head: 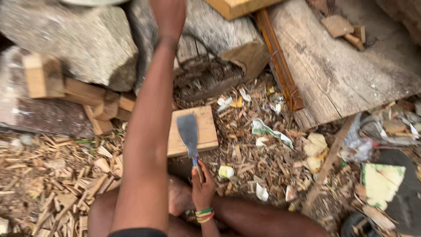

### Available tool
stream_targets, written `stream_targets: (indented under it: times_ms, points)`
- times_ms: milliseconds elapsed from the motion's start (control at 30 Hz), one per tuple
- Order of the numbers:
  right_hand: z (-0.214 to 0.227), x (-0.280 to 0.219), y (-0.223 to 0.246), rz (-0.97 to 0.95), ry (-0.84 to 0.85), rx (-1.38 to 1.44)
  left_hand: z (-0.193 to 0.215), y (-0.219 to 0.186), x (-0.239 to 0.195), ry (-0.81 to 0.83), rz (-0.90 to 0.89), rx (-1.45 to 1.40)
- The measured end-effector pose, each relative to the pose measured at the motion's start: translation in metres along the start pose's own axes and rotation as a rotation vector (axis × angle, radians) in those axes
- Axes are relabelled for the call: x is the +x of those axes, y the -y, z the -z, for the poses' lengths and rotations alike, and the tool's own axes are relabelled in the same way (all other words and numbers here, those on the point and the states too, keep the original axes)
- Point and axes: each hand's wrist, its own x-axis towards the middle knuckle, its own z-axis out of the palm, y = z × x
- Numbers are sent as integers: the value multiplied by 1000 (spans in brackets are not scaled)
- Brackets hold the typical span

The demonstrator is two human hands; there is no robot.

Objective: The person sits on the ground and uses a hand tool to carve a rectangular wooden block. They repeatedly scrape the surface to remove thin shavings, occasionally adjusting the block's position and clearing debris from the work area.

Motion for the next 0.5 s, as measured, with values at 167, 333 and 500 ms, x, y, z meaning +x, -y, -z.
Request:
stream_targets:
  times_ms: [167,333,500]
  points:
    - [3,-2,0,-102,-1,48,165,7,-208,74,9,-94]
    - [10,2,-32,396,-44,-290,247,38,-327,485,-265,197]
    - [10,3,-25,19,88,-85,229,66,-333,667,-425,181]
